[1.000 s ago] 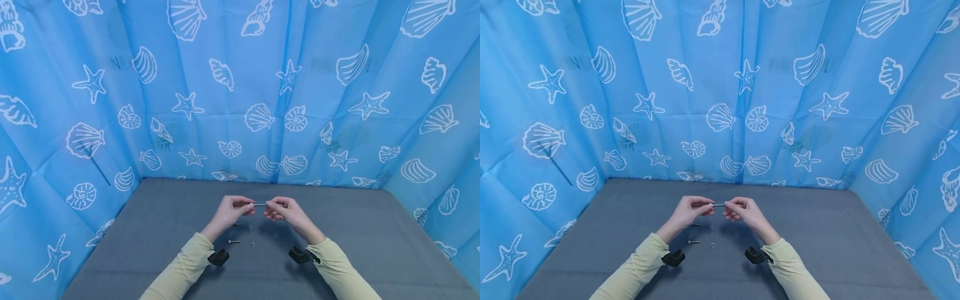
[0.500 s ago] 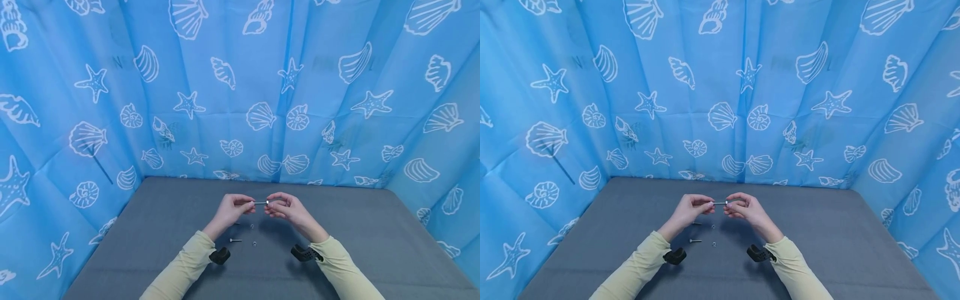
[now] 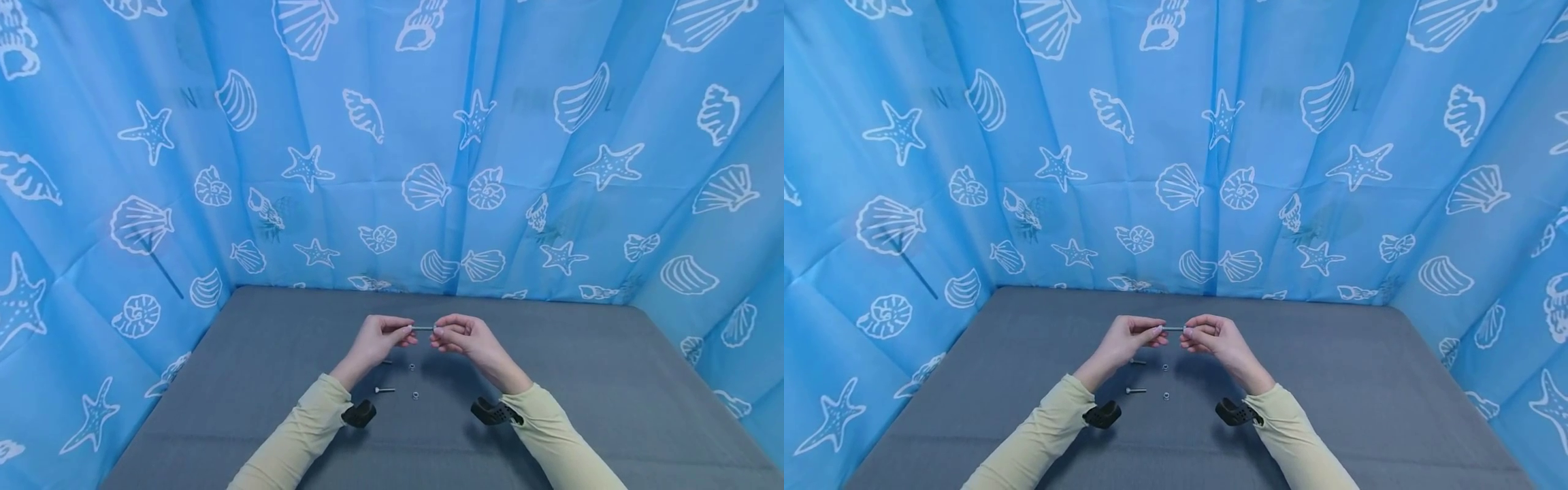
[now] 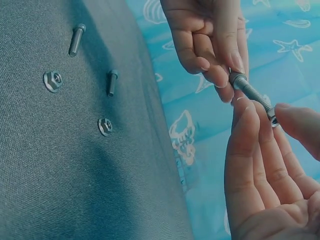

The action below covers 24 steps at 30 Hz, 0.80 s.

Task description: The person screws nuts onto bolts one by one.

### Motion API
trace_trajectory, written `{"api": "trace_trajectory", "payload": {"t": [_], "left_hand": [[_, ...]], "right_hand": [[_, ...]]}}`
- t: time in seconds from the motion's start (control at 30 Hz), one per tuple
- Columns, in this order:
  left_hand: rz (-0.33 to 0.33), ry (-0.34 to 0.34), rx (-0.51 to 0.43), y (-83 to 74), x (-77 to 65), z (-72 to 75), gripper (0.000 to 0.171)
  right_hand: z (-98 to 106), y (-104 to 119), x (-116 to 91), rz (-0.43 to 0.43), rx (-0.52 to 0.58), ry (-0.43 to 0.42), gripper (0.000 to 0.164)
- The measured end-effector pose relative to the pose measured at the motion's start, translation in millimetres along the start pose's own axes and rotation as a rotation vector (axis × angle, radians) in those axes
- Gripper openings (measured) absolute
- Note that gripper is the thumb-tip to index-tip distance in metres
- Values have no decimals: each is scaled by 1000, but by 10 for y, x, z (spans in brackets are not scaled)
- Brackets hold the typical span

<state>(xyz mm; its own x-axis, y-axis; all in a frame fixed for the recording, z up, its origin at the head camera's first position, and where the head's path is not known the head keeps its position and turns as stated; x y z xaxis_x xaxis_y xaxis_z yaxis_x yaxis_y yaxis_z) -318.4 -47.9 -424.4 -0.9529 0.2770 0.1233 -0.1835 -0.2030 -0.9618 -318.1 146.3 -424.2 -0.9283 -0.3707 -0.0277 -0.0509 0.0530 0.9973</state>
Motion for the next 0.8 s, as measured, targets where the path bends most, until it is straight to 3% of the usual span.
{"api": "trace_trajectory", "payload": {"t": [0.3,0.53,0.8], "left_hand": [[38,-10,-37,36,-21,-9,22],[-13,-4,-35,-238,-146,7,18],[-1,-53,-42,63,9,3,20]], "right_hand": [[-7,-61,22,-36,-15,-69,35],[-2,-69,49,-30,-31,-92,36],[-5,-22,50,-17,-9,-93,36]]}}
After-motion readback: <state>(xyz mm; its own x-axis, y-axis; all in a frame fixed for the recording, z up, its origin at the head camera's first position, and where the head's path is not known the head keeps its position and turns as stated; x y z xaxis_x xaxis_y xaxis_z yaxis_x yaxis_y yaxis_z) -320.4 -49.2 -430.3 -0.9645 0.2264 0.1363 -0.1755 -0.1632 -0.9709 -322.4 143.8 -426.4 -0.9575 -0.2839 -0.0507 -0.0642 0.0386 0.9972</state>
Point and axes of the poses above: each hand's wrist, its own x-axis towards the middle knuckle, its own z-axis out of the back of the hand, y = z × x, the point moved 4 cm from there along x, towards the middle knuckle, and after that the axes turned 6 degrees about x, right-handed, at the moved point
